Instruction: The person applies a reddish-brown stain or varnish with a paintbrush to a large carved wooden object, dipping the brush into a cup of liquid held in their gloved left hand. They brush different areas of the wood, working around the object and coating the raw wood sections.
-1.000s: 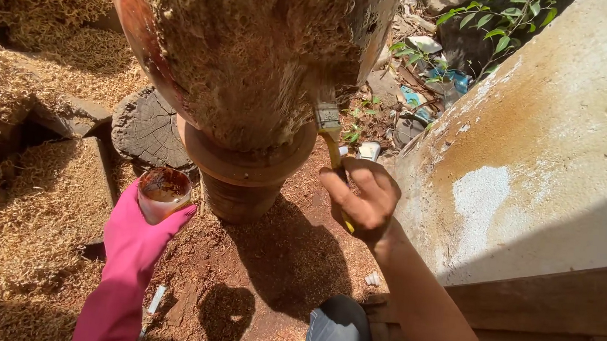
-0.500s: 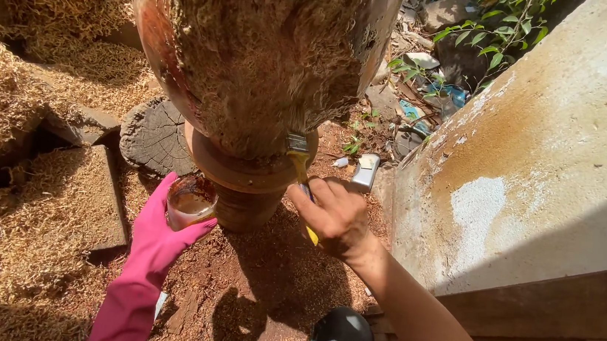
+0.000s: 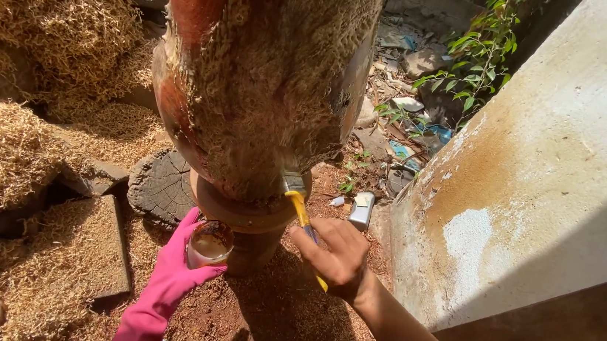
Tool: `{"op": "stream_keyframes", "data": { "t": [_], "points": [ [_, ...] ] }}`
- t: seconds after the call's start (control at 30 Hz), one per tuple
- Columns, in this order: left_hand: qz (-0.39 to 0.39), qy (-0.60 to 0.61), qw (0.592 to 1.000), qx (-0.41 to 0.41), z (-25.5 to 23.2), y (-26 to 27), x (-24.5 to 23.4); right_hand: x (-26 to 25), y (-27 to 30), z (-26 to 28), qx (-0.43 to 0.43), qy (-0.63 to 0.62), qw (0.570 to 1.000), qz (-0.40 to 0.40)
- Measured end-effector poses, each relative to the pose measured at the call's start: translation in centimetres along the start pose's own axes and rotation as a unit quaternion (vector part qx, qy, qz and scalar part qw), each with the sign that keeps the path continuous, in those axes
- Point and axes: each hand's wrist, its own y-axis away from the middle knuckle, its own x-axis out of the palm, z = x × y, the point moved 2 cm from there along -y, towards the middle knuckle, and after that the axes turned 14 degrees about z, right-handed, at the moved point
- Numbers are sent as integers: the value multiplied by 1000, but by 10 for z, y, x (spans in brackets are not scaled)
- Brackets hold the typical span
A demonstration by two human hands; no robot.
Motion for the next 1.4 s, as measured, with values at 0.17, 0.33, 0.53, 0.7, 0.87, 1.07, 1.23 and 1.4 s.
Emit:
{"op": "stream_keyframes", "data": {
  "t": [0.17, 0.33, 0.53, 0.7, 0.87, 1.07, 1.23, 1.4],
  "points": [
    [-1, 11, 999, -45, 3, 4, -4, -63, -69, -5, -25, 40, 993, -109],
    [-14, -12, 999, -43, 19, 7, -13, -24, -58, 23, -120, 35, 991, 51],
    [-38, 26, 999, 4, 28, 10, -25, -65, -102, 3, -140, -50, 980, 130],
    [-60, 34, 998, 9, 28, 14, -27, -113, -136, -13, -98, -97, 990, 18],
    [-55, 27, 997, 55, 37, 13, -28, -60, -114, 11, -198, -5, 977, 77],
    [-31, 8, 999, -6, 35, 14, -32, -26, -43, 41, -126, -167, 971, 113],
    [21, -94, 994, -48, 2, 25, -13, -23, -47, 50, 87, -400, 899, 156],
    [62, -129, 990, -12, 12, 25, 7, 15, -38, 47, 196, -440, 849, 218]
  ]
}}
